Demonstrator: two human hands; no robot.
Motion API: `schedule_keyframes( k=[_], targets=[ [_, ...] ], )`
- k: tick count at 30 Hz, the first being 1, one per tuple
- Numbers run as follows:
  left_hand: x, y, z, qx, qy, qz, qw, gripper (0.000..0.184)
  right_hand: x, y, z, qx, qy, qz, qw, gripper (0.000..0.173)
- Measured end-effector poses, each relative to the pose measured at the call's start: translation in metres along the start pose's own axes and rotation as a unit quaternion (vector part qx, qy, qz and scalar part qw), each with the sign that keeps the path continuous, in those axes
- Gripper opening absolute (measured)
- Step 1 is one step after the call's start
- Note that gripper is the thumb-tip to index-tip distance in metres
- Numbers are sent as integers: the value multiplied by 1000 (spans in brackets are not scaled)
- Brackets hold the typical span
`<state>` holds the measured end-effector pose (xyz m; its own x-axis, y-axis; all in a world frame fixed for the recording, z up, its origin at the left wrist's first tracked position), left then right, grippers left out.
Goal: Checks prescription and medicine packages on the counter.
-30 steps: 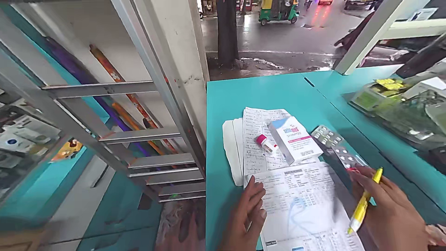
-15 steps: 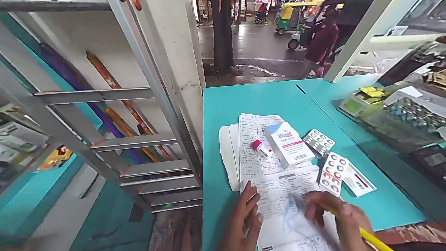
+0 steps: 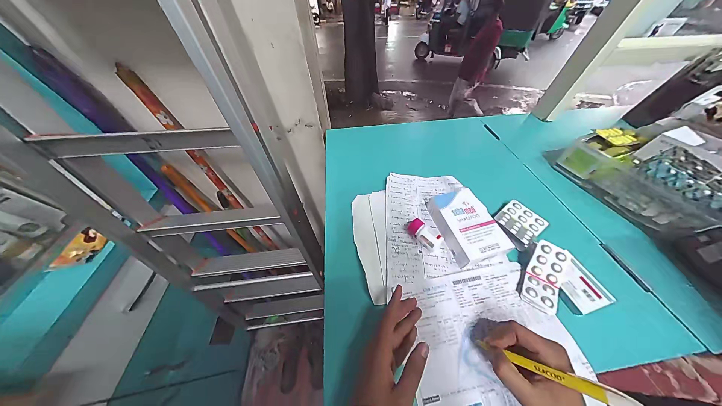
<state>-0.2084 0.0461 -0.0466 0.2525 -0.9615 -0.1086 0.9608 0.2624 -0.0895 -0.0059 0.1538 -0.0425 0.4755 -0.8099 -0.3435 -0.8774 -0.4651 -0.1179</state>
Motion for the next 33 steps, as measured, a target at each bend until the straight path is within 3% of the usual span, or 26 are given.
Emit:
schedule_keyframes(
  k=[14, 19, 20, 22, 24, 27, 29, 31, 33],
  targets=[
    [1, 0, 0, 14, 1, -4, 1000, 69, 0, 6, 0, 60, 4, -29, 998, 3],
    [1, 0, 1, 11, 5, 3, 1000, 69, -10, 1, -9, -20, 5, -2, 1000, 14],
    [1, 0, 1, 10, 4, 4, 1000, 68, -17, 0, -15, -5, -3, -5, 1000, 10],
    [2, 1, 1, 4, 7, 4, 1000, 61, -38, 1, -33, 84, -50, -27, 995, 24],
    [3, 2, 1, -28, 26, -1, 999, 53, -66, 6, -48, 228, -118, -58, 965, 38],
    [7, 9, 5, -189, 106, -23, 976, 45, -115, 28, -51, 386, -193, -102, 896, 34],
    [9, 17, 5, -271, 146, -41, 950, 40, -143, 45, -42, 442, -166, -177, 863, 33],
    [11, 21, 4, -304, 153, -68, 938, 36, -159, 59, -32, 511, -72, -261, 816, 33],
    [11, 21, 3, -306, 155, -71, 937, 34, -163, 67, -26, 542, -45, -286, 789, 30]
  ],
)
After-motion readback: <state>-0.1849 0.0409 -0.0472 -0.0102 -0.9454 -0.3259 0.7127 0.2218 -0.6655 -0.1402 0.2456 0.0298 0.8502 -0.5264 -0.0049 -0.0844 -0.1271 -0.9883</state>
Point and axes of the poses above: each hand's wrist, its own x-axis away from the middle knuckle, its own y-axis out of the palm, z = x × y, the point moved 3 cm from there along -x, towards the middle knuckle, and after that the axes turned 8 degrees about -x, right-handed, at the moved point
